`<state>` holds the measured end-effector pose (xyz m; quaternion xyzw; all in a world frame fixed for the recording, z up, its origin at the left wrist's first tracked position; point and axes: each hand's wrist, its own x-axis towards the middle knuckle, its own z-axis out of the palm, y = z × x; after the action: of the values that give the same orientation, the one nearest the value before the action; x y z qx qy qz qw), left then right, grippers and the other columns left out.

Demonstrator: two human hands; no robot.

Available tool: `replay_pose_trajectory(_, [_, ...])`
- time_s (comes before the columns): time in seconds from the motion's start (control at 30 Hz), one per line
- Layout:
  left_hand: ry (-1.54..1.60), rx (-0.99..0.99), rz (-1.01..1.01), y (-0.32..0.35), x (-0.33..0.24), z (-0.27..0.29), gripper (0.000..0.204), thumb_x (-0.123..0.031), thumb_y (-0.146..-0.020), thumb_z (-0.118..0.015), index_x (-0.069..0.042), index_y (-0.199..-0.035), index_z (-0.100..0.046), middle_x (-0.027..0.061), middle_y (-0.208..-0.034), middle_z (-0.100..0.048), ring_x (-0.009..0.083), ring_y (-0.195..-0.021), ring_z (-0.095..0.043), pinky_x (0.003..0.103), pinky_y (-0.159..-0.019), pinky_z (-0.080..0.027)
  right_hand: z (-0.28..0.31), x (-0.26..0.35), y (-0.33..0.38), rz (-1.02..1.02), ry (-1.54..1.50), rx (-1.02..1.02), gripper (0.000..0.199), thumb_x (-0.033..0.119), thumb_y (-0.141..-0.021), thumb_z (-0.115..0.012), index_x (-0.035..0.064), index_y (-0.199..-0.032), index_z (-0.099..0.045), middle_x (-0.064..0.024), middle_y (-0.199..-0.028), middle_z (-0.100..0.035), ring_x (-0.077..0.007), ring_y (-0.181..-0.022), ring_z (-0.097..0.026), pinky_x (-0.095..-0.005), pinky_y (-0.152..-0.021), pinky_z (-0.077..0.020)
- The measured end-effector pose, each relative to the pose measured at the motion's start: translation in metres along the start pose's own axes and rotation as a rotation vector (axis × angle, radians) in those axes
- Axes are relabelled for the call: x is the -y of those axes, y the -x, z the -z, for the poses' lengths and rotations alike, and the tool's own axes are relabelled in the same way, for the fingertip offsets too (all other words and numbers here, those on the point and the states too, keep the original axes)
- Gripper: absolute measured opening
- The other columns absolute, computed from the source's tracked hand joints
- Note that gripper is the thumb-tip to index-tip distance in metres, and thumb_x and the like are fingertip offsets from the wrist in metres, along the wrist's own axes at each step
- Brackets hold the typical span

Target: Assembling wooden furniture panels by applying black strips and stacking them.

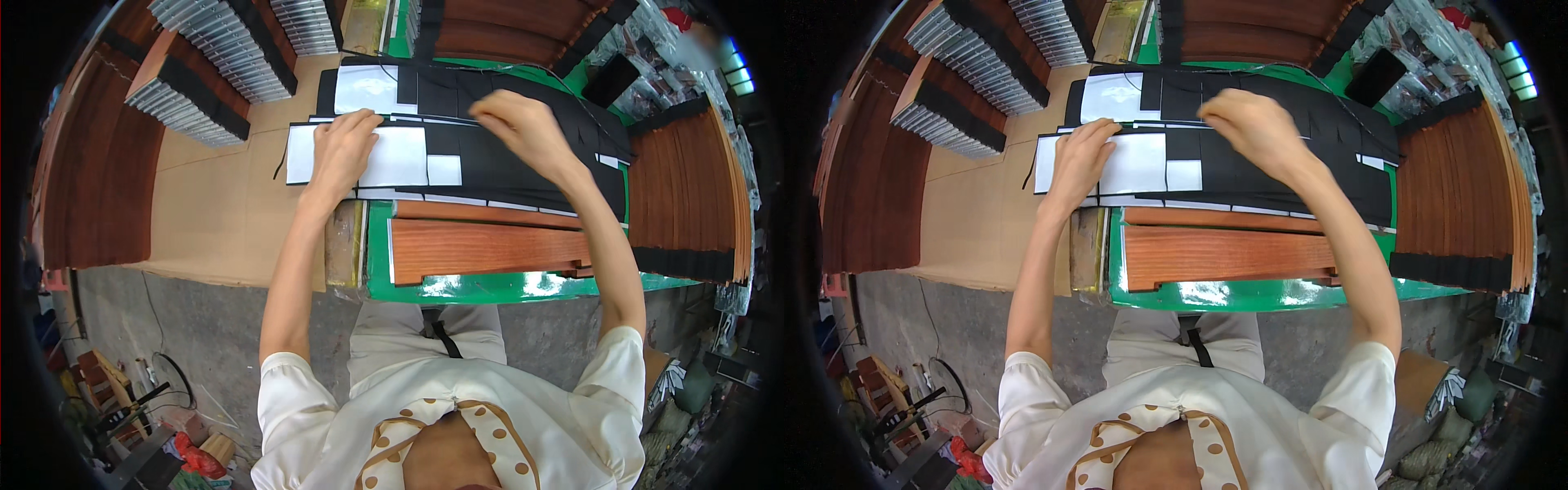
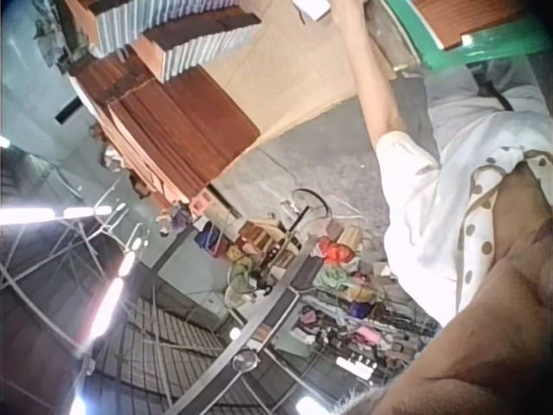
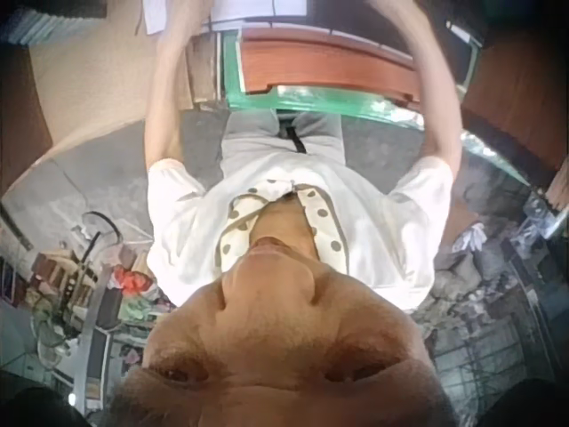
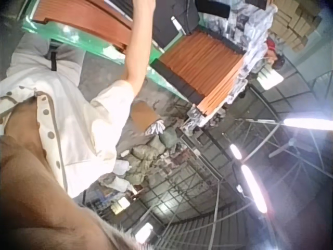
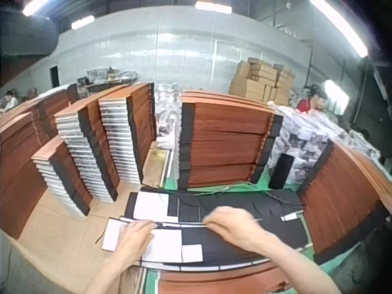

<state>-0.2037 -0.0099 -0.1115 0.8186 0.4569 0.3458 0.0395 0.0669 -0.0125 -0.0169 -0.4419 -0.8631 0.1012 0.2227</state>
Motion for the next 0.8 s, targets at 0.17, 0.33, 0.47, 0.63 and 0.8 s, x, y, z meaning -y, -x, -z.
replay_pose_trajectory(0.17, [-0.140,0.130,-0.088,-0.021,0.012,-0.036,0.026,-0.015,-0.082,-0.062,-0.011,-0.108,-0.062,0.0025,-0.114,-0.061,0.0181,-0.104,-0.055,0.040,-0.082,-0.036,-0.081,-0.025,-0.063,0.062,0.183,0.108,0.014,0.012,-0.080,-0.063,0.0033,-0.091,-0.063,-0.0111,-0.088,-0.061,-0.0295,-0.086,-0.061,-0.0386,-0.073,-0.0506])
replay_pose_trajectory(0.33, [-0.124,0.215,-0.044,-0.015,0.014,-0.045,0.026,-0.017,-0.081,-0.062,-0.010,-0.106,-0.062,0.0007,-0.114,-0.060,0.0172,-0.098,-0.056,0.037,-0.080,-0.037,-0.114,-0.041,-0.081,0.228,0.384,0.090,0.011,0.010,-0.075,-0.064,0.0009,-0.080,-0.060,-0.0123,-0.082,-0.061,-0.0245,-0.083,-0.062,-0.0340,-0.066,-0.0548])
replay_pose_trajectory(0.47, [-0.118,0.176,-0.026,-0.013,0.017,-0.047,0.027,-0.016,-0.081,-0.062,-0.008,-0.106,-0.062,0.0011,-0.114,-0.060,0.0176,-0.098,-0.056,0.037,-0.079,-0.038,-0.124,-0.044,-0.085,0.347,0.469,0.078,0.009,0.008,-0.073,-0.060,0.0007,-0.079,-0.060,-0.0122,-0.078,-0.060,-0.0242,-0.079,-0.063,-0.0337,-0.064,-0.0549])
replay_pose_trajectory(0.63, [-0.115,0.186,-0.046,-0.011,0.017,-0.047,0.027,-0.016,-0.081,-0.062,-0.009,-0.107,-0.062,0.0016,-0.115,-0.060,0.0185,-0.099,-0.056,0.038,-0.079,-0.038,-0.120,-0.055,-0.088,0.382,0.439,0.069,0.011,0.011,-0.072,-0.060,0.0012,-0.077,-0.059,-0.0120,-0.073,-0.059,-0.0274,-0.070,-0.062,-0.0360,-0.059,-0.0522])
replay_pose_trajectory(0.8, [-0.035,0.210,0.003,-0.012,0.017,-0.042,0.028,-0.016,-0.086,-0.057,-0.010,-0.113,-0.059,0.0037,-0.118,-0.060,0.0223,-0.105,-0.056,0.042,-0.087,-0.038,-0.076,-0.052,-0.080,-0.274,-0.322,0.062,0.024,0.018,-0.090,-0.054,-0.0020,-0.102,-0.062,-0.0132,-0.091,-0.067,-0.0171,-0.077,-0.066,-0.0276,-0.069,-0.0519])
